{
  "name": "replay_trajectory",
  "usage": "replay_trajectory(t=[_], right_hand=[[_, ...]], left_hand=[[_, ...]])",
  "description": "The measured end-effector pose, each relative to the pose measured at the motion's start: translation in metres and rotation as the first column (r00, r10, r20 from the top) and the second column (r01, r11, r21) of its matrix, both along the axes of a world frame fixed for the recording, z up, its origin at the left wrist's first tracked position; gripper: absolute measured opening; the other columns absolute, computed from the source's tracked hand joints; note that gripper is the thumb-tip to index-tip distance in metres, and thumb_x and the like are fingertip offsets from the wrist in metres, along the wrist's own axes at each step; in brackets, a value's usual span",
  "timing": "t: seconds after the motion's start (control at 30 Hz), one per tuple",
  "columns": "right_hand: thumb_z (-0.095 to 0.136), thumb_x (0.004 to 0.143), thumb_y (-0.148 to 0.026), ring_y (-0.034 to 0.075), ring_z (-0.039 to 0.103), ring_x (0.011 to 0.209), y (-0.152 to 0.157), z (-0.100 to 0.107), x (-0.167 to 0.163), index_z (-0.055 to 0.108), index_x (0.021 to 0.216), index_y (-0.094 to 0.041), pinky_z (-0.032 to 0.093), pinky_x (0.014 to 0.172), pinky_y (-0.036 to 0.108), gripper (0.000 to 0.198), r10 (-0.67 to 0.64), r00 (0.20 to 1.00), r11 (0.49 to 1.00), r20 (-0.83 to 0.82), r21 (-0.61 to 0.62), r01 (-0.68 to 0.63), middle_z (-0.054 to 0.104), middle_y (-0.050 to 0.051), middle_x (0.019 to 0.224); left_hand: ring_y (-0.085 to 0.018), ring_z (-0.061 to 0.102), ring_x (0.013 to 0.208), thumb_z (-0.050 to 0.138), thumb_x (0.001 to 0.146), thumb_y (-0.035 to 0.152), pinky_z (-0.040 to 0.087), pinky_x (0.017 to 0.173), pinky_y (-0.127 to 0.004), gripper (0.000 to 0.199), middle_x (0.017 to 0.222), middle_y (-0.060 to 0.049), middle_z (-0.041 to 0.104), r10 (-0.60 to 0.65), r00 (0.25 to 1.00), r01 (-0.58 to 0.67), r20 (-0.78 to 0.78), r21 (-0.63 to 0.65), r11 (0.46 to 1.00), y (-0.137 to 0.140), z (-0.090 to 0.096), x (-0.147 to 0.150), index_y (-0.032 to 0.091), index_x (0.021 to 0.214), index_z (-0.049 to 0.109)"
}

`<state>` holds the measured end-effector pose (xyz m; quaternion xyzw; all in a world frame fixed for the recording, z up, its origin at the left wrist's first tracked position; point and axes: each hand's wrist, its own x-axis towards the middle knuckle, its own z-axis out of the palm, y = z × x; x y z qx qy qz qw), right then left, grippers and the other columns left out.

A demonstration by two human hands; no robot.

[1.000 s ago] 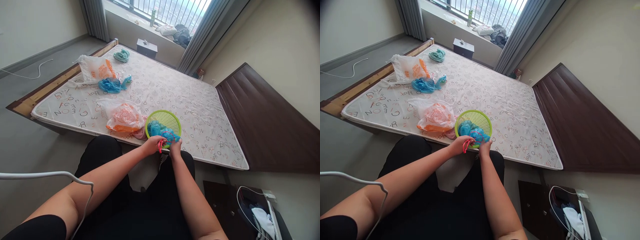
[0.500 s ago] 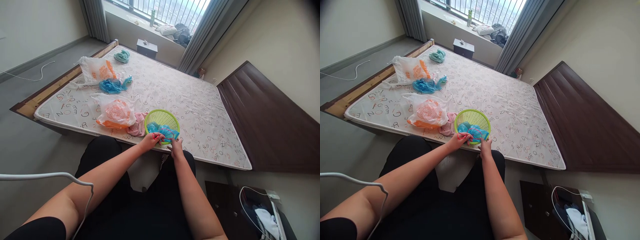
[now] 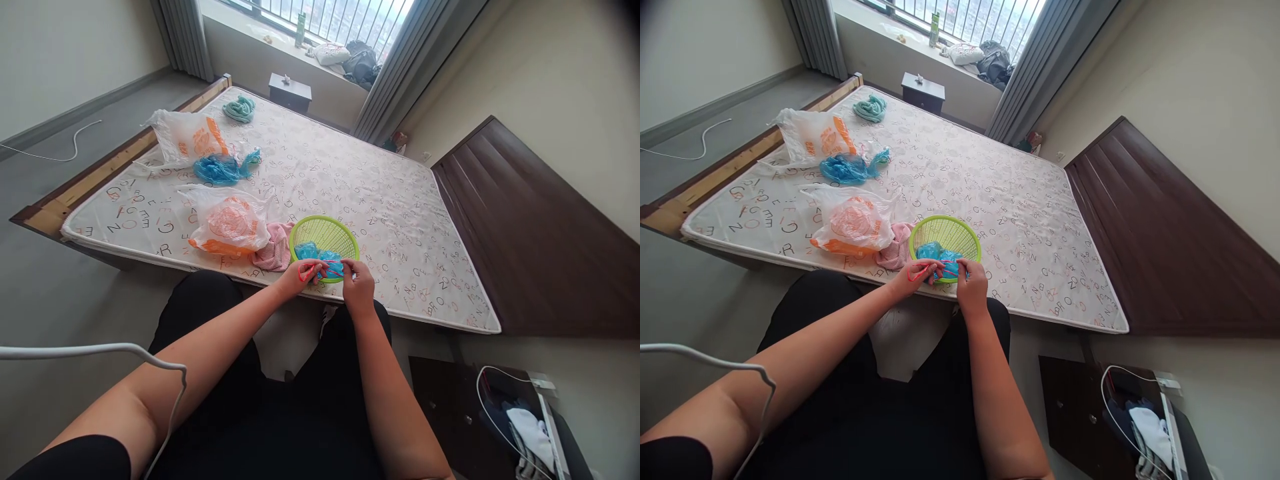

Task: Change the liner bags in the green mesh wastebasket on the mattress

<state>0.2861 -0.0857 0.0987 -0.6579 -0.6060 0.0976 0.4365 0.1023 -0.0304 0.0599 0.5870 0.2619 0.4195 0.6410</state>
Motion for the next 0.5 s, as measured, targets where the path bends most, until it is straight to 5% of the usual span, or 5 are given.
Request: replay_trajectory(t=[0.13, 0.3, 0.5], right_hand=[[0.053, 0.103, -0.039, 0.025, 0.066, 0.098, -0.011, 0.014, -0.008, 0.074, 0.104, -0.024, 0.053, 0.096, 0.043, 0.027, 0.001, 0.999, 0.996, 0.032, 0.089, -0.003, 0.074, 0.010, 0.101], [0.056, 0.101, -0.035, 0.020, 0.068, 0.081, -0.012, 0.013, -0.028, 0.074, 0.103, -0.023, 0.056, 0.081, 0.035, 0.021, 0.282, 0.949, 0.944, -0.141, -0.138, -0.301, 0.073, 0.005, 0.091], [0.054, 0.099, -0.026, 0.021, 0.067, 0.089, -0.010, -0.006, -0.030, 0.073, 0.098, -0.023, 0.054, 0.086, 0.035, 0.019, 0.488, 0.872, 0.832, -0.036, -0.282, -0.477, 0.072, 0.005, 0.091]], left_hand=[[-0.011, 0.057, 0.058, 0.066, 0.094, 0.051, 0.048, 0.061, -0.026, 0.040, 0.079, -0.003, 0.073, 0.117, 0.992, -0.110, 0.046, -0.132, 0.985, 0.006, -0.005, 0.002, 0.015, 0.110, 0.067], [-0.010, 0.060, 0.057, 0.074, 0.086, 0.048, 0.049, 0.061, -0.024, 0.039, 0.077, -0.001, 0.072, 0.159, 0.978, -0.113, 0.132, -0.299, 0.947, 0.013, -0.008, 0.003, 0.015, 0.103, 0.064], [-0.004, 0.046, 0.047, 0.077, 0.083, 0.050, 0.041, 0.049, -0.021, 0.039, 0.088, -0.007, 0.078, 0.092, 0.991, -0.049, 0.100, -0.370, 0.928, 0.014, 0.001, -0.001, 0.014, 0.094, 0.069]])
